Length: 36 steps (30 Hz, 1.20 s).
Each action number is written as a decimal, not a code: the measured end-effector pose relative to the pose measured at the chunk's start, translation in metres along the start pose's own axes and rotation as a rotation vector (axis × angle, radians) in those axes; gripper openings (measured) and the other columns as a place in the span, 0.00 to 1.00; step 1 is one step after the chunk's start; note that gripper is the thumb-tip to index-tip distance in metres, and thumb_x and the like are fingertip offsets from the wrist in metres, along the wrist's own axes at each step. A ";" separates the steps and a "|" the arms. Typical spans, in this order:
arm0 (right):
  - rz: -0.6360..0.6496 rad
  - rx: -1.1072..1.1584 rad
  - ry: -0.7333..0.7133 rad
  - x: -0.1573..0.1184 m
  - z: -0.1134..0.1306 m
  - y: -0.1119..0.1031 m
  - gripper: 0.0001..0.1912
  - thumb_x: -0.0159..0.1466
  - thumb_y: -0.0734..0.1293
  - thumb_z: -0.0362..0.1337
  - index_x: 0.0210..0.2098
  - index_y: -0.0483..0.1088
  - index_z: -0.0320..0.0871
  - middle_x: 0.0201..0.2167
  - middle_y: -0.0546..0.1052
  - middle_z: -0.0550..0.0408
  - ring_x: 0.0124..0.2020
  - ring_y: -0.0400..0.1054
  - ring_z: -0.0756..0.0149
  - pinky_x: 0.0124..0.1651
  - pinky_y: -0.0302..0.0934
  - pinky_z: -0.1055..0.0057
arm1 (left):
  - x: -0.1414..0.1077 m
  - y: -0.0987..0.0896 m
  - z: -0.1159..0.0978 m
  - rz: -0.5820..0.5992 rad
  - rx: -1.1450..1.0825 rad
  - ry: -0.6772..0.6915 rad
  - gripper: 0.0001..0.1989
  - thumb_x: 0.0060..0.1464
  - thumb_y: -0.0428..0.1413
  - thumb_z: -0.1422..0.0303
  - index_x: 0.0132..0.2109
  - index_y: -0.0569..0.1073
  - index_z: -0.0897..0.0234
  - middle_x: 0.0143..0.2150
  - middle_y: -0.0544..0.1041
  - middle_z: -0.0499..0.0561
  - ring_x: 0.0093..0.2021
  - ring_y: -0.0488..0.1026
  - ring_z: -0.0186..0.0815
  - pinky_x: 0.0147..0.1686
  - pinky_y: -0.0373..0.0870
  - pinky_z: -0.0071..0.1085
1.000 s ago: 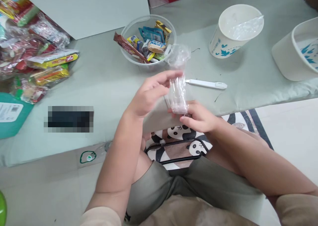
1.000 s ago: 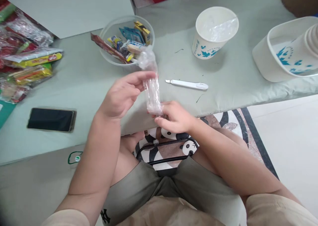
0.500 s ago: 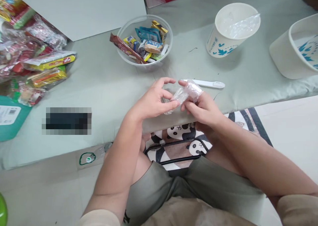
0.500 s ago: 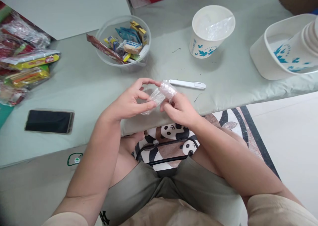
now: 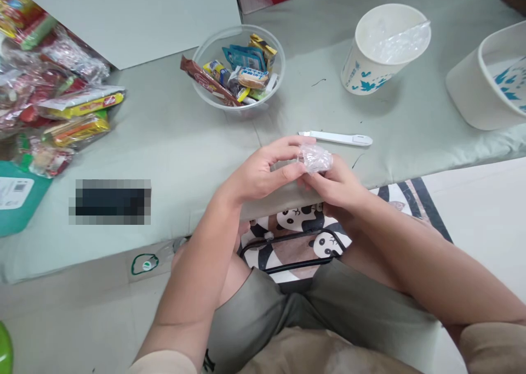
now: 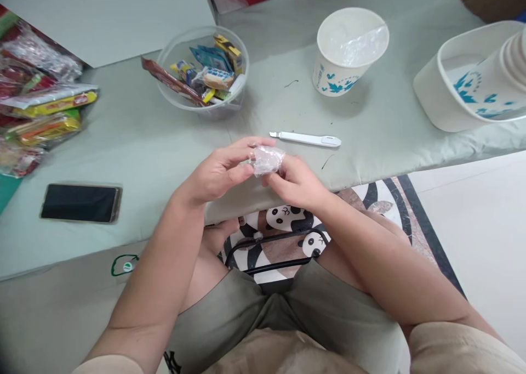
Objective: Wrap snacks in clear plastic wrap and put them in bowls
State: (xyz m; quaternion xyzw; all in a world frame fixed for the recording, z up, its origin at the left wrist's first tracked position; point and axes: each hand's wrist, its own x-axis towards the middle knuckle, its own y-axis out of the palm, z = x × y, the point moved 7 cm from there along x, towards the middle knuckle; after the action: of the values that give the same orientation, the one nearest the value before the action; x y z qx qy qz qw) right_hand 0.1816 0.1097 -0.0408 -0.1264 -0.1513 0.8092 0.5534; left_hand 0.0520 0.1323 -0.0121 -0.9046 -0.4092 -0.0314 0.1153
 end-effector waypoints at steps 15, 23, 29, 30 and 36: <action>0.144 -0.042 -0.171 -0.005 0.006 0.011 0.06 0.63 0.61 0.37 0.33 0.70 0.43 0.22 0.70 0.59 0.25 0.64 0.69 0.31 0.58 0.70 | 0.000 0.002 0.010 -0.027 0.224 -0.183 0.29 0.51 0.67 0.60 0.61 0.77 0.55 0.68 0.66 0.58 0.66 0.68 0.49 0.55 0.75 0.37; 0.184 -0.065 -0.199 -0.006 0.008 0.012 0.07 0.62 0.61 0.36 0.31 0.69 0.43 0.20 0.70 0.60 0.23 0.62 0.71 0.29 0.57 0.71 | 0.000 0.001 0.007 0.050 0.168 -0.266 0.20 0.53 0.65 0.59 0.51 0.81 0.62 0.44 0.83 0.52 0.44 0.77 0.40 0.45 0.72 0.32; 0.109 0.075 -0.167 -0.006 0.007 0.005 0.10 0.69 0.63 0.43 0.37 0.70 0.45 0.22 0.70 0.60 0.23 0.63 0.70 0.28 0.58 0.70 | -0.004 -0.013 0.007 -0.063 0.082 -0.289 0.17 0.53 0.66 0.57 0.45 0.81 0.63 0.40 0.82 0.51 0.39 0.75 0.36 0.40 0.69 0.29; 0.053 0.108 -0.156 -0.006 0.007 0.001 0.09 0.70 0.63 0.44 0.41 0.70 0.45 0.25 0.72 0.59 0.24 0.64 0.70 0.29 0.59 0.69 | -0.004 -0.016 0.008 -0.097 0.075 -0.300 0.16 0.53 0.66 0.57 0.43 0.81 0.63 0.36 0.80 0.50 0.35 0.73 0.34 0.37 0.68 0.29; -0.181 0.208 -0.136 -0.004 0.001 -0.011 0.21 0.67 0.69 0.48 0.56 0.67 0.48 0.42 0.73 0.53 0.37 0.71 0.66 0.38 0.67 0.68 | -0.006 -0.018 0.015 -0.144 0.091 -0.366 0.21 0.54 0.65 0.49 0.30 0.75 0.64 0.25 0.69 0.46 0.25 0.61 0.29 0.26 0.56 0.28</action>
State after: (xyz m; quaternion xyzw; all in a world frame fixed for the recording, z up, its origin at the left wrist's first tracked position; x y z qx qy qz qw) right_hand 0.1917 0.1096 -0.0358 0.0008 -0.1143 0.7739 0.6229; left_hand 0.0340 0.1430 -0.0238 -0.8575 -0.4878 0.1441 0.0773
